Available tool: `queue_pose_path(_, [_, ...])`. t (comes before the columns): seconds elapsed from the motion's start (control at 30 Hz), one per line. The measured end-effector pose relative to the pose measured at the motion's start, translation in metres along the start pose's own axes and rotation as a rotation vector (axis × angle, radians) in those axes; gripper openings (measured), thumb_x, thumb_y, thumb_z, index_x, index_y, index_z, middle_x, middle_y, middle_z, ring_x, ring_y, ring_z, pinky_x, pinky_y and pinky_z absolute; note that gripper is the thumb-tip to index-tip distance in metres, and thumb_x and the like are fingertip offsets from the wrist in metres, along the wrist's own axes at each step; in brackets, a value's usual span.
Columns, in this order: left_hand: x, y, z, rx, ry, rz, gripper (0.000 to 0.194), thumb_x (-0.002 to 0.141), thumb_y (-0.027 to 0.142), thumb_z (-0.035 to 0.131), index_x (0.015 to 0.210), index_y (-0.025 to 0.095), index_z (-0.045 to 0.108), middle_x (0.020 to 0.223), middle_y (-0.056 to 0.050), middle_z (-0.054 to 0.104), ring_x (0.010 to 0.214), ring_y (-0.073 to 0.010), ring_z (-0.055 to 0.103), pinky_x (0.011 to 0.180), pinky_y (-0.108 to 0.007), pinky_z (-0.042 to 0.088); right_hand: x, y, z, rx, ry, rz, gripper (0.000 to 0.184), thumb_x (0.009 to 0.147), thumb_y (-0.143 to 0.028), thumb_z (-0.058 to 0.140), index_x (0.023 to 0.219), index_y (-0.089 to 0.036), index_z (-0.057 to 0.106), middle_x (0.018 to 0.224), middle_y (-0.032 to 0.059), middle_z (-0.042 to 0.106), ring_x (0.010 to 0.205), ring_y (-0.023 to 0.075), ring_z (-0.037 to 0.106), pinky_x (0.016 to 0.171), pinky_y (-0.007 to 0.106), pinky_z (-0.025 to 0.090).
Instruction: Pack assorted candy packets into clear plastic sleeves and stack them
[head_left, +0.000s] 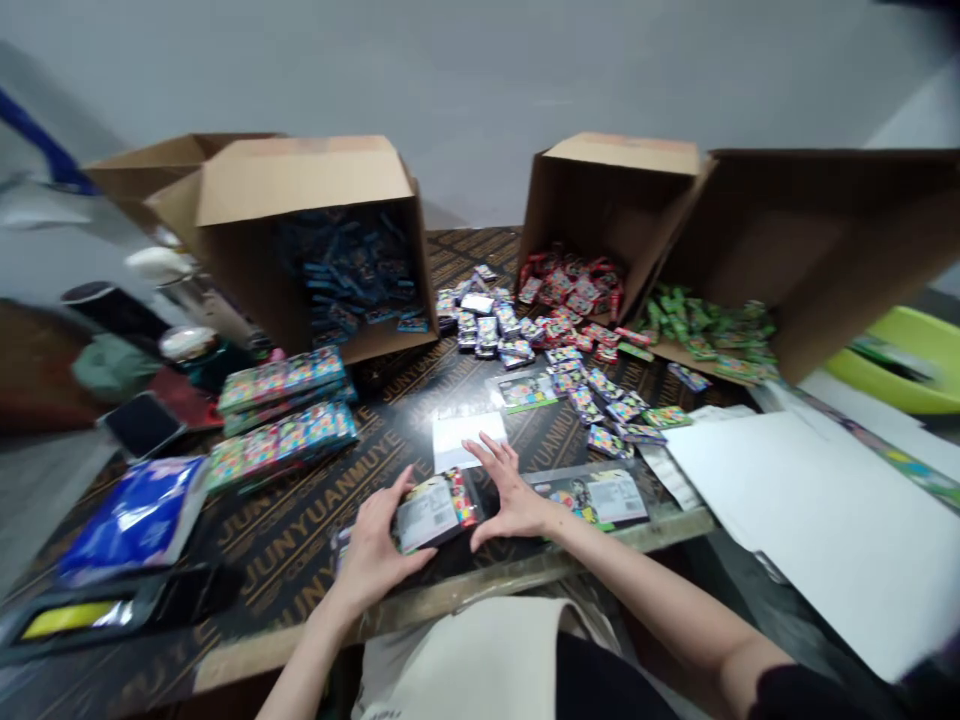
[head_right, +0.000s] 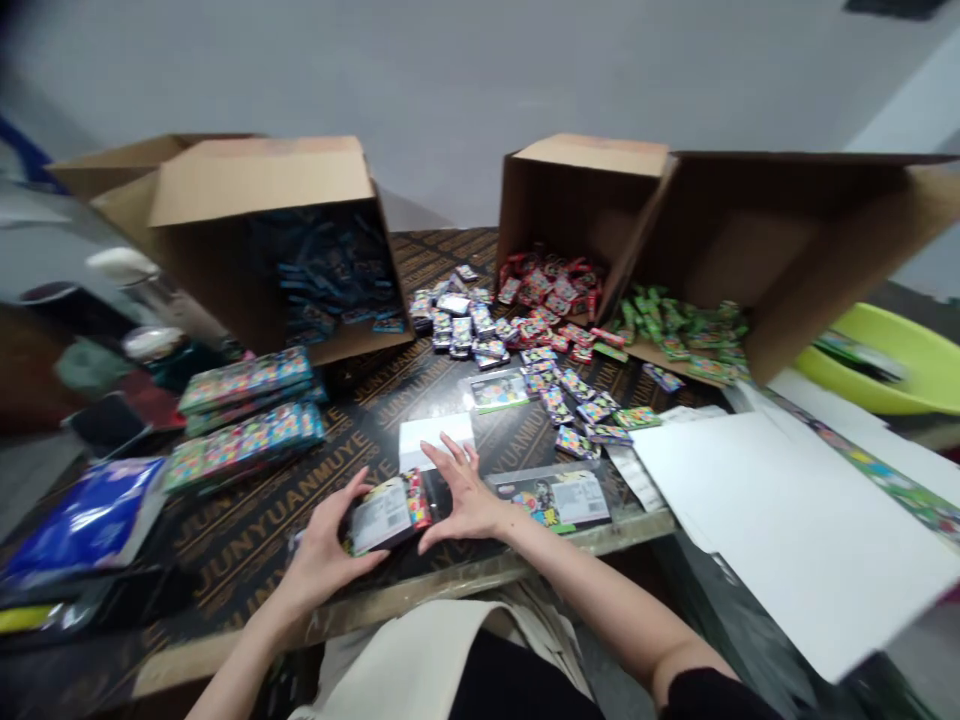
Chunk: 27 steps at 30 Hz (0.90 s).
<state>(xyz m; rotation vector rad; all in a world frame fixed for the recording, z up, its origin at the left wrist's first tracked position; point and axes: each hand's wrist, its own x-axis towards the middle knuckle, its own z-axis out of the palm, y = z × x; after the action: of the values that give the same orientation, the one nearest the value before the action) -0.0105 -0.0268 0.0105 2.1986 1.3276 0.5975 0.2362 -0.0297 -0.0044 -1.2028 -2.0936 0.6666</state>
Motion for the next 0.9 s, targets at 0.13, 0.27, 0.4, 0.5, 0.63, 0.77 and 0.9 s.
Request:
queue_pose_path(0.13, [0.010, -0.001, 0.012, -0.022, 0.082, -0.050, 0.092, 0.062, 0.040, 0.067, 0.137, 0.024, 0.018, 0.113, -0.007, 0.054, 0.103, -0.0259, 0.053, 0.091, -0.043, 0.039, -0.004, -0.012, -0.004, -0.065, 0.074, -0.019, 0.081, 0.075, -0.054, 0.057, 0.139, -0.023, 0.018, 0.125, 0.0097, 0.050, 0.121, 0.0243, 0.037, 0.105, 0.046, 0.006])
queue_pose_path(0.27, [0.014, -0.008, 0.032, 0.049, 0.073, 0.013, 0.093, 0.063, 0.044, 0.066, 0.138, 0.024, 0.016, 0.113, -0.006, 0.054, 0.102, -0.0259, 0.053, 0.091, -0.042, 0.040, -0.009, 0.020, -0.056, -0.269, 0.187, 0.120, 0.065, 0.080, -0.050, 0.050, 0.135, -0.025, 0.028, 0.131, 0.0084, 0.044, 0.124, 0.0245, 0.033, 0.104, 0.045, 0.011])
queue_pose_path(0.4, [0.009, -0.031, 0.054, 0.222, 0.022, 0.099, 0.084, 0.064, 0.043, 0.064, 0.136, 0.023, 0.026, 0.110, -0.009, 0.054, 0.098, -0.0281, 0.052, 0.083, -0.042, 0.042, -0.042, 0.102, -0.156, -0.724, 0.509, 0.728, 0.071, 0.071, -0.047, 0.060, 0.132, -0.022, 0.034, 0.140, 0.0155, 0.027, 0.128, 0.0359, 0.017, 0.096, 0.054, 0.016])
queue_pose_path(0.5, [0.005, -0.047, 0.065, 0.265, 0.036, 0.120, 0.081, 0.064, 0.043, 0.064, 0.134, 0.023, 0.029, 0.110, -0.010, 0.053, 0.096, -0.0284, 0.052, 0.080, -0.043, 0.043, -0.079, 0.150, -0.211, -0.722, 0.451, 1.105, 0.079, 0.061, -0.045, 0.066, 0.130, -0.020, 0.038, 0.129, 0.0208, 0.040, 0.118, 0.0420, 0.032, 0.088, 0.062, 0.019])
queue_pose_path(0.63, [0.008, -0.039, 0.060, 0.192, 0.108, 0.145, 0.083, 0.063, 0.044, 0.068, 0.134, 0.027, 0.029, 0.118, -0.010, 0.049, 0.103, -0.0310, 0.049, 0.088, -0.049, 0.039, -0.093, 0.147, -0.223, -0.536, 0.554, 1.084, 0.073, 0.061, -0.042, 0.064, 0.126, -0.019, 0.041, 0.111, 0.0145, 0.055, 0.109, 0.0357, 0.045, 0.090, 0.056, 0.025])
queue_pose_path(0.77, [0.026, 0.015, 0.038, -0.118, 0.201, -0.015, 0.081, 0.062, 0.043, 0.069, 0.132, 0.027, 0.032, 0.130, -0.009, 0.040, 0.115, -0.0298, 0.042, 0.096, -0.045, 0.033, -0.053, 0.088, -0.178, 0.422, 0.540, 0.662, 0.061, 0.068, -0.048, 0.054, 0.121, -0.020, 0.042, 0.106, 0.0099, 0.058, 0.096, 0.0258, 0.055, 0.077, 0.039, 0.043])
queue_pose_path(0.9, [0.052, 0.069, 0.022, -0.626, -0.079, -0.165, 0.042, 0.071, 0.040, 0.062, 0.107, 0.020, 0.058, 0.106, -0.007, 0.057, 0.094, -0.0213, 0.054, 0.084, -0.033, 0.042, -0.014, 0.027, -0.092, 1.376, -0.319, 0.633, 0.060, 0.076, -0.063, 0.032, 0.107, -0.015, 0.050, 0.091, 0.0126, 0.063, 0.072, 0.0233, 0.062, 0.056, 0.031, 0.045])
